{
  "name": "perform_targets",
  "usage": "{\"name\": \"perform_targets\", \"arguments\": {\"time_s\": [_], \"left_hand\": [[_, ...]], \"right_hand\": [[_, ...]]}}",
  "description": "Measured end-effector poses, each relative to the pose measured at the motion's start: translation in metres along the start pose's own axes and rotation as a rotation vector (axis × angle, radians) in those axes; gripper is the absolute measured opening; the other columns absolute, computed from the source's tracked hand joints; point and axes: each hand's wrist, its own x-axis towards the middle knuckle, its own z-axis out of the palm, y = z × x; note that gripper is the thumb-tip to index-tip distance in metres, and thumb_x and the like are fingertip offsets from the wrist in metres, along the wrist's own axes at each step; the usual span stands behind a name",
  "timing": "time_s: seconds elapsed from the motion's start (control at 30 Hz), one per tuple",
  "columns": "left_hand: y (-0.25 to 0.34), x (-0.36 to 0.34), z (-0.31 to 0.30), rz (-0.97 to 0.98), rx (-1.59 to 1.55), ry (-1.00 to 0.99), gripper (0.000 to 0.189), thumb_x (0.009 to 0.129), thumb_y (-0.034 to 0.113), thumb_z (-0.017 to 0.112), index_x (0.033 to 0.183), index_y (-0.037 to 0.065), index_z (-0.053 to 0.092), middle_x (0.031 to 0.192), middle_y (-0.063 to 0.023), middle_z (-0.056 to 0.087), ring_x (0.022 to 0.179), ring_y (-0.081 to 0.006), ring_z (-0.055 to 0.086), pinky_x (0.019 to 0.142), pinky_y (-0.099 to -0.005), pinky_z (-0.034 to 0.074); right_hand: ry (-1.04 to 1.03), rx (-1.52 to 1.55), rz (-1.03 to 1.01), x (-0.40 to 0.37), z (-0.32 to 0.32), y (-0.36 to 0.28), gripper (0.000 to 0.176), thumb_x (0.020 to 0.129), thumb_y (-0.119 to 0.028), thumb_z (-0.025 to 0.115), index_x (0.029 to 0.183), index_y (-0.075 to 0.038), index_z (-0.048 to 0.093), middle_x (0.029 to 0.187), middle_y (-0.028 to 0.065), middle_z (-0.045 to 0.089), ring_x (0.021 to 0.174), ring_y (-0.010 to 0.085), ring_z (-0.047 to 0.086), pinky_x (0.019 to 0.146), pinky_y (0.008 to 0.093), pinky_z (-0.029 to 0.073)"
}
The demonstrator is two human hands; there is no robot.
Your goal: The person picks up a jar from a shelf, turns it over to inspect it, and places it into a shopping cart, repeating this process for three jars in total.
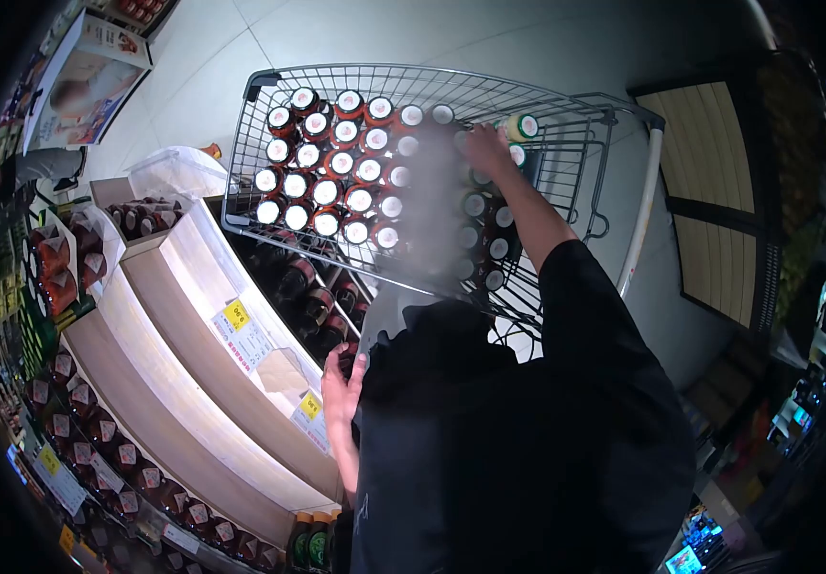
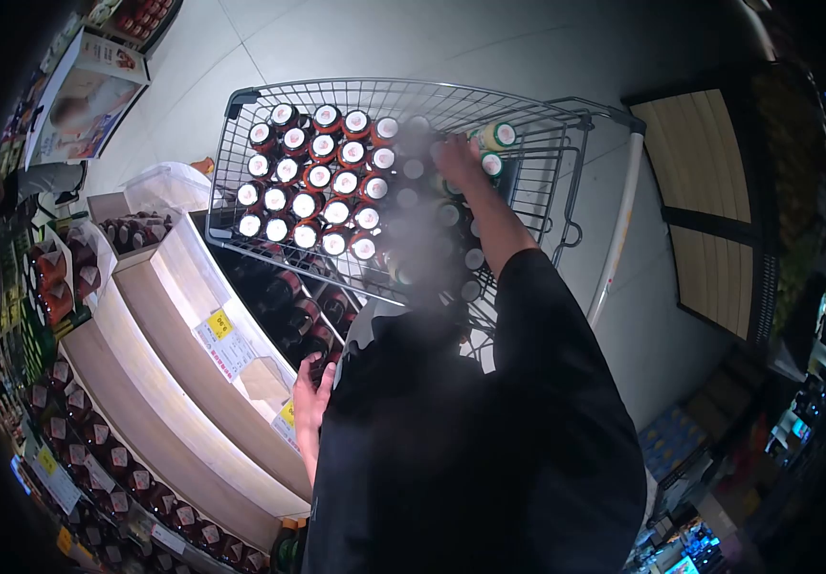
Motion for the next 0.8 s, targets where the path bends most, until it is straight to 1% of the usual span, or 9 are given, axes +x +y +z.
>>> {"name": "perform_targets", "arguments": {"time_s": [0.1, 0.23, 0.5, 0.57, 0.6, 0.63, 0.7, 0.73, 0.8], "left_hand": [[-0.001, 0.002, 0.001, 0.032, 0.026, -0.010, 0.044, 0.090, 0.029, 0.065, 0.121, -0.001, 0.054, 0.108, -0.0181, 0.064, 0.097, -0.0280, 0.064, 0.087, -0.0365, 0.049], [-0.011, 0.009, 0.005, 0.109, 0.047, 0.003, 0.047, 0.089, 0.031, 0.065, 0.121, -0.001, 0.054, 0.107, -0.0193, 0.064, 0.097, -0.0290, 0.064, 0.086, -0.0375, 0.049], [-0.002, 0.018, -0.005, 0.167, 0.167, 0.028, 0.048, 0.086, 0.035, 0.067, 0.121, 0.004, 0.054, 0.110, -0.0207, 0.062, 0.102, -0.0370, 0.060, 0.088, -0.0417, 0.047], [0.005, 0.020, -0.010, 0.155, 0.217, 0.033, 0.049, 0.085, 0.035, 0.067, 0.121, 0.004, 0.054, 0.111, -0.0208, 0.062, 0.102, -0.0367, 0.060, 0.089, -0.0416, 0.047], [0.002, 0.023, -0.011, 0.165, 0.216, 0.037, 0.049, 0.085, 0.036, 0.067, 0.121, 0.004, 0.055, 0.114, -0.0212, 0.061, 0.104, -0.0377, 0.060, 0.091, -0.0425, 0.047], [0.000, 0.026, -0.013, 0.184, 0.188, 0.059, 0.049, 0.085, 0.036, 0.067, 0.121, 0.004, 0.055, 0.114, -0.0212, 0.061, 0.104, -0.0377, 0.060, 0.091, -0.0425, 0.047], [0.000, 0.028, -0.017, 0.183, 0.232, 0.054, 0.051, 0.085, 0.037, 0.067, 0.122, 0.005, 0.055, 0.116, -0.0217, 0.060, 0.107, -0.0388, 0.059, 0.093, -0.0433, 0.046], [0.005, 0.025, -0.020, 0.177, 0.226, 0.056, 0.053, 0.084, 0.038, 0.067, 0.122, 0.004, 0.054, 0.118, -0.0231, 0.059, 0.111, -0.0392, 0.057, 0.095, -0.0434, 0.045], [-0.003, 0.026, -0.021, 0.183, 0.203, 0.089, 0.053, 0.084, 0.039, 0.067, 0.122, 0.004, 0.054, 0.118, -0.0236, 0.059, 0.111, -0.0393, 0.057, 0.095, -0.0433, 0.045]], "right_hand": [[0.006, 0.006, -0.039, 0.005, 0.013, 0.001, 0.032, 0.087, -0.026, 0.051, 0.107, -0.005, 0.066, 0.120, 0.0127, 0.057, 0.117, 0.0300, 0.050, 0.100, 0.0485, 0.037], [0.055, -0.238, -0.007, -0.009, 0.002, -0.010, 0.049, 0.085, -0.044, 0.059, 0.115, -0.005, 0.063, 0.121, 0.0126, 0.057, 0.119, 0.0296, 0.047, 0.101, 0.0469, 0.033], [0.267, 0.441, -0.199, -0.024, -0.006, -0.035, 0.034, 0.086, -0.027, 0.058, 0.110, -0.003, 0.060, 0.107, 0.0174, 0.063, 0.103, 0.0332, 0.059, 0.090, 0.0449, 0.045], [0.097, 0.533, -0.117, -0.036, -0.031, -0.053, 0.024, 0.088, -0.023, 0.052, 0.094, -0.002, 0.062, 0.078, 0.0187, 0.067, 0.069, 0.0334, 0.065, 0.059, 0.0502, 0.050], [0.094, 0.491, -0.292, -0.050, -0.058, -0.060, 0.019, 0.084, -0.011, 0.052, 0.088, 0.002, 0.065, 0.073, 0.0148, 0.066, 0.061, 0.0242, 0.063, 0.053, 0.0386, 0.052], [0.419, 0.277, -0.319, -0.032, 0.013, -0.064, 0.037, 0.093, -0.031, 0.051, 0.107, 0.002, 0.058, 0.103, 0.0177, 0.064, 0.089, 0.0317, 0.065, 0.069, 0.0429, 0.054], [0.211, 0.734, -0.343, -0.043, 0.022, -0.072, 0.033, 0.086, -0.029, 0.060, 0.110, -0.007, 0.061, 0.103, 0.0155, 0.064, 0.099, 0.0339, 0.060, 0.088, 0.0449, 0.046], [0.266, 0.461, -0.283, -0.064, -0.019, -0.092, 0.029, 0.085, -0.029, 0.062, 0.106, -0.009, 0.061, 0.096, 0.0146, 0.064, 0.089, 0.0348, 0.062, 0.080, 0.0452, 0.048], [0.369, 0.659, -0.378, -0.081, -0.029, -0.118, 0.026, 0.085, -0.026, 0.066, 0.099, -0.006, 0.058, 0.093, 0.0149, 0.061, 0.080, 0.0361, 0.061, 0.070, 0.0447, 0.049]]}}
